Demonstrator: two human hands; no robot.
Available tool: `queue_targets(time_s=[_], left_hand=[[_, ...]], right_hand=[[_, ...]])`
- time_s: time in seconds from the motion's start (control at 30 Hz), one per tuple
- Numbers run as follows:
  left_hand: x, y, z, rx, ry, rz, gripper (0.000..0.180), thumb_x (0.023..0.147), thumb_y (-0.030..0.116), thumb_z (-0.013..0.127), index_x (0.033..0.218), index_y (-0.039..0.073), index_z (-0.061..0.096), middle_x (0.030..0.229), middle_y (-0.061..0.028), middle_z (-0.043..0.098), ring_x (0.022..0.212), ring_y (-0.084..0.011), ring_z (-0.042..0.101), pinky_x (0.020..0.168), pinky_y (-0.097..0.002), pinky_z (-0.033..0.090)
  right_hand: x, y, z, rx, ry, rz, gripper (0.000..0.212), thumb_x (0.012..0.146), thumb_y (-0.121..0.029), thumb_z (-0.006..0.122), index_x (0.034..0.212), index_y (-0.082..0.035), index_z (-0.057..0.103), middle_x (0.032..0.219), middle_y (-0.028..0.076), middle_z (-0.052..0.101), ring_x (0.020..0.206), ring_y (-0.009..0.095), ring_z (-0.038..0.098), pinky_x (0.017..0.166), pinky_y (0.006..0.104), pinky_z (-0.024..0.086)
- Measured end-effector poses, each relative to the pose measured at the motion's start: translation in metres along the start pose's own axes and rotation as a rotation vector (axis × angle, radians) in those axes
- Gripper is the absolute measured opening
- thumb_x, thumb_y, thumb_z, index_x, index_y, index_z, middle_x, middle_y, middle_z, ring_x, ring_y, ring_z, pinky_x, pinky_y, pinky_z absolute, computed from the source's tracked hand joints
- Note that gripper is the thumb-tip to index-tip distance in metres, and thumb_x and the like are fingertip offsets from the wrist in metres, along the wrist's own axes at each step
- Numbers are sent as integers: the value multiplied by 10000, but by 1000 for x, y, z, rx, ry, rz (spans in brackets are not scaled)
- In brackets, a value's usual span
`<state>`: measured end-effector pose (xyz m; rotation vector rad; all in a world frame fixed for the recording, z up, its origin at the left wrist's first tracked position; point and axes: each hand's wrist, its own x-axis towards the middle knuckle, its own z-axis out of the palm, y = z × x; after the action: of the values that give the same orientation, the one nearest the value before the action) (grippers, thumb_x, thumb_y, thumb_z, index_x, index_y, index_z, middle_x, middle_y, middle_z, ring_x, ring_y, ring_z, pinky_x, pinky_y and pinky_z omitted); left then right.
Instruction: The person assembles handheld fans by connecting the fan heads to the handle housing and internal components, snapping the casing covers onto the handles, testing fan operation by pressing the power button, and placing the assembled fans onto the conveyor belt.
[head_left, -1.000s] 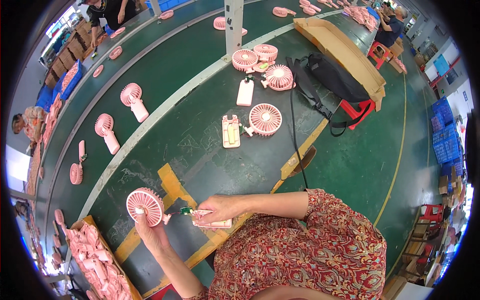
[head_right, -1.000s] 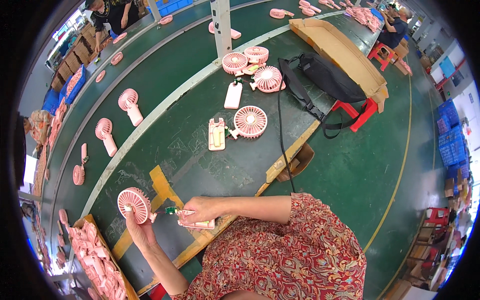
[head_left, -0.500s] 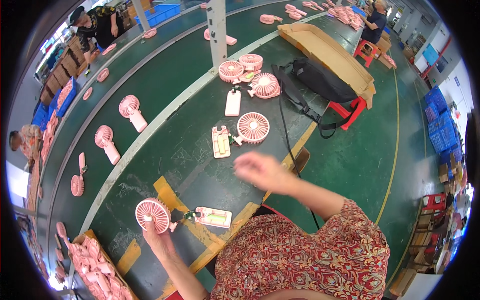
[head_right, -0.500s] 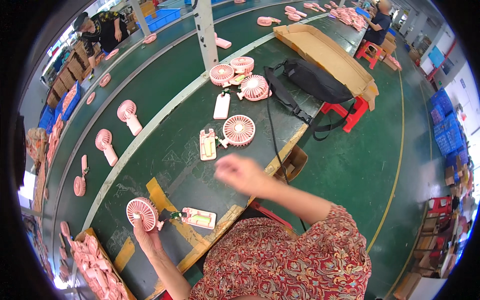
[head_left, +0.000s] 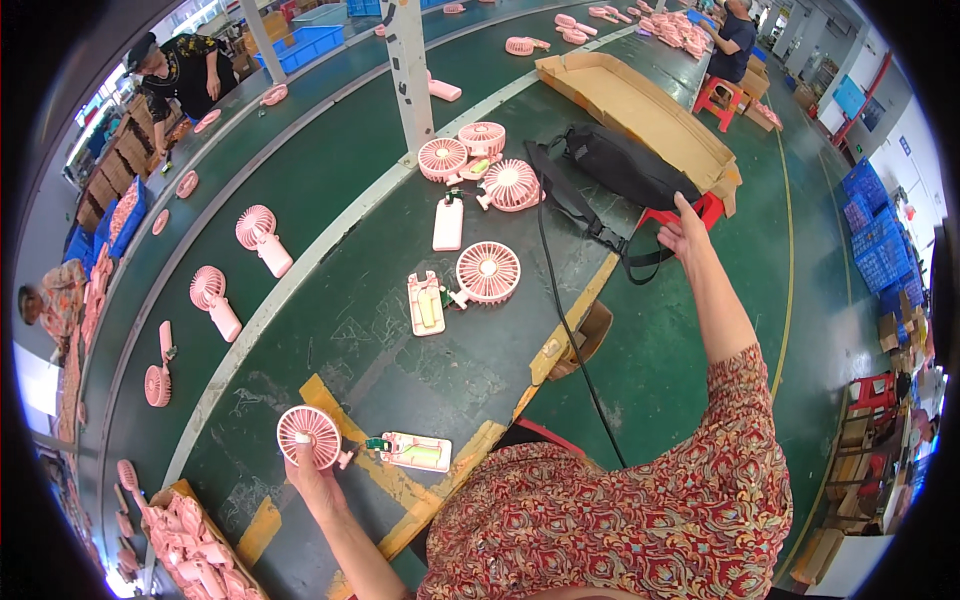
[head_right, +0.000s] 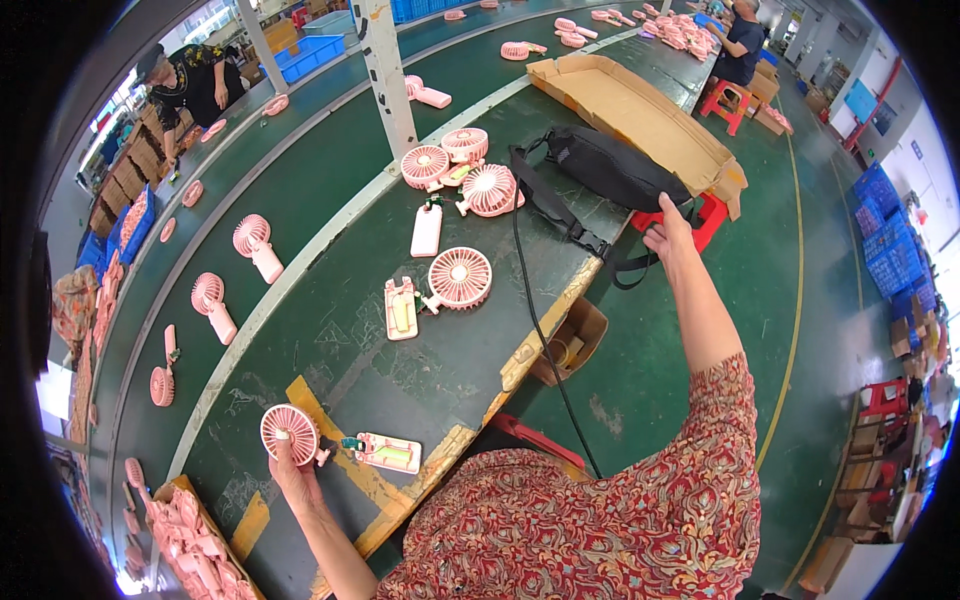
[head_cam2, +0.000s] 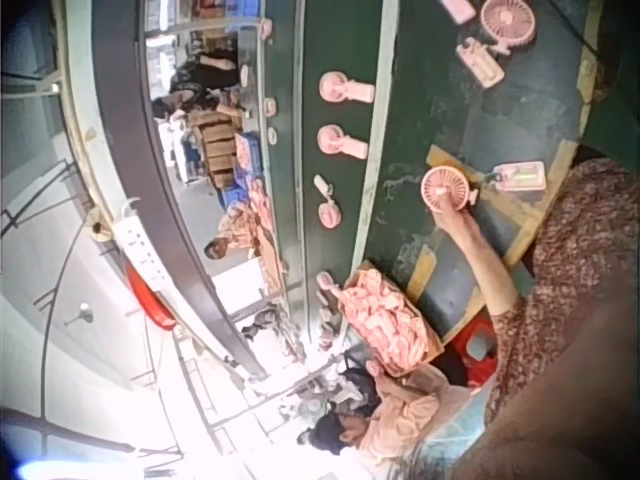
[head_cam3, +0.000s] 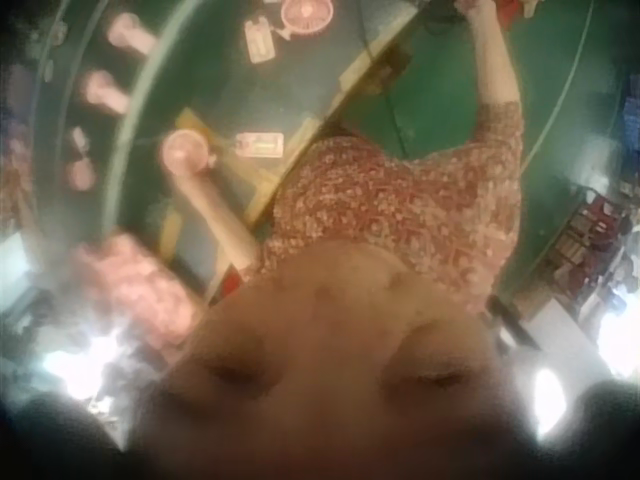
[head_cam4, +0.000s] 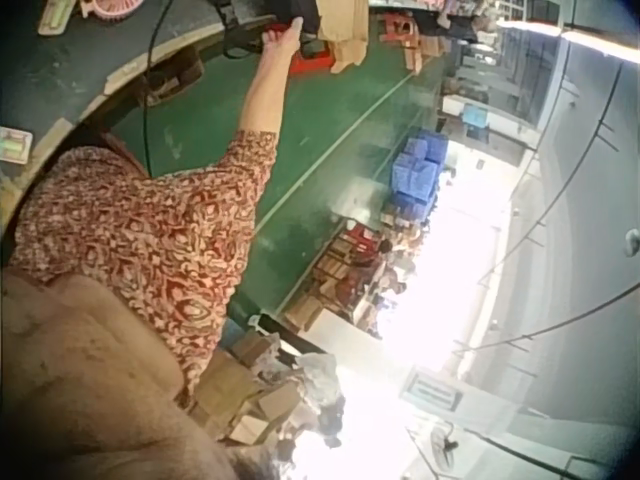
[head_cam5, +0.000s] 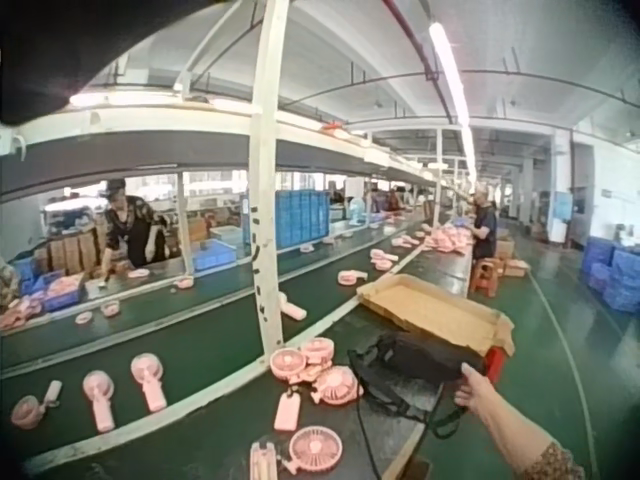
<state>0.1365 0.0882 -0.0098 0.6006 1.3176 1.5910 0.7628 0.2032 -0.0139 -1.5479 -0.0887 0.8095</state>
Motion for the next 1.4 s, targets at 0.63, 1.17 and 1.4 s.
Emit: queue_targets(time_s=[0.63, 1.17, 1.4], left_hand=[[20, 0, 3, 368, 133, 66, 318, 848, 192, 611, 1069, -20, 523, 859, -99, 614, 593, -130, 599, 343, -224, 442], [30, -12, -17, 335, 76, 69, 341, 848, 197, 609, 1097, -25, 536, 944, -97, 628, 797, -148, 620, 681, -260, 514], [24, -6, -7, 360, 128, 126, 335, 849, 188, 603, 1097, -28, 543, 943, -104, 631, 795, -151, 624, 673, -260, 519]], right_hand=[[145, -33, 70, -735, 67, -554, 385, 816, -266, 580, 1064, 29, 583, 929, 199, 625, 874, 309, 597, 753, 380, 464], [-7, 19, 189, -1078, -366, -625, 428, 780, -335, 521, 880, 63, 643, 971, 266, 620, 961, 358, 602, 849, 413, 447], [-56, 15, 119, -1396, -535, -880, 357, 838, -301, 512, 900, 40, 595, 984, 263, 587, 986, 402, 547, 854, 463, 425]])
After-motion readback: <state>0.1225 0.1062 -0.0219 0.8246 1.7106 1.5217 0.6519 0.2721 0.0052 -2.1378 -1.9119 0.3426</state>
